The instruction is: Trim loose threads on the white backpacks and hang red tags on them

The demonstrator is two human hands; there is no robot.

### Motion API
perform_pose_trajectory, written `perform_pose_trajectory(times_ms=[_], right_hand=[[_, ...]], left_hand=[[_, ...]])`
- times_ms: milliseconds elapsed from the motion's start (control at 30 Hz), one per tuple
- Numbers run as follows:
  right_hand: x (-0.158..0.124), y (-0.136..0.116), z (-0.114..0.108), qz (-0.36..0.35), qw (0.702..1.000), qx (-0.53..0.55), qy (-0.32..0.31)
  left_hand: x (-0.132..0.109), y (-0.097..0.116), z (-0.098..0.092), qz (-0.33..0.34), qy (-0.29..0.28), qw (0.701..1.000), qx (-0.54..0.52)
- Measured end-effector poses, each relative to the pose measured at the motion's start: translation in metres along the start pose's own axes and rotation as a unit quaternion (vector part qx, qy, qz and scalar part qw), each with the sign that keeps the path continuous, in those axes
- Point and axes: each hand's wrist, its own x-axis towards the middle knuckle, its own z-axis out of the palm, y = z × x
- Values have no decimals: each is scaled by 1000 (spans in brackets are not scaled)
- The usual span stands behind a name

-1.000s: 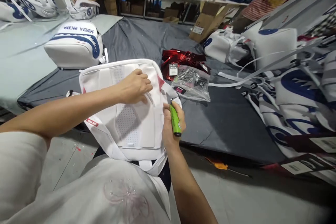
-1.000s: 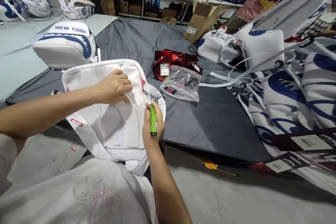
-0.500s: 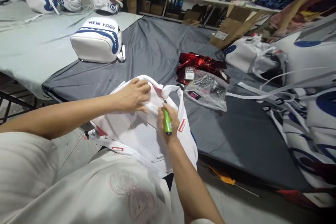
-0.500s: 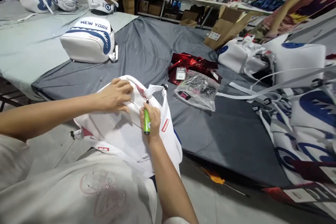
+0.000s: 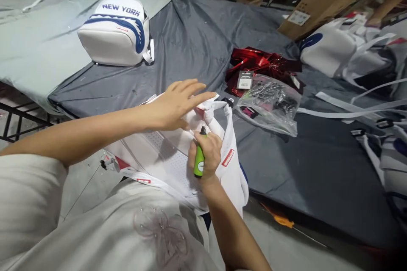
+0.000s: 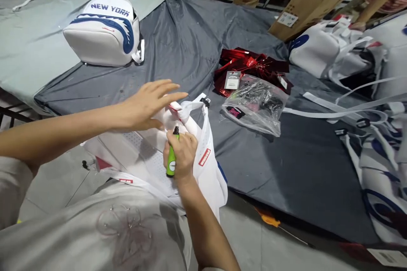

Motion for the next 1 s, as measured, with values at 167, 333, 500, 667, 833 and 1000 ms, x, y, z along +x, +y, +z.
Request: perform_pose_trajectory(times_ms=[167,333,500,667,833,1000], right_hand=[[-8,-27,-1,38,999,24,-24],[-6,-13,-4,1,998,27,-61],[-1,-8,-4,53,996,43,-62],[12,14,-13,41,992,-62,-104],[43,44,-5,146,928,-207,-273],[64,37,23,190,848,-296,-397]], left_hand=[[34,-17,19,-62,-174,981,60],[26,-14,20,-34,-194,976,91],[21,-8,31,-35,-177,972,152],[21,-12,42,-53,-157,978,126],[22,-12,44,-55,-147,980,122],[26,-12,47,-89,-170,973,128]])
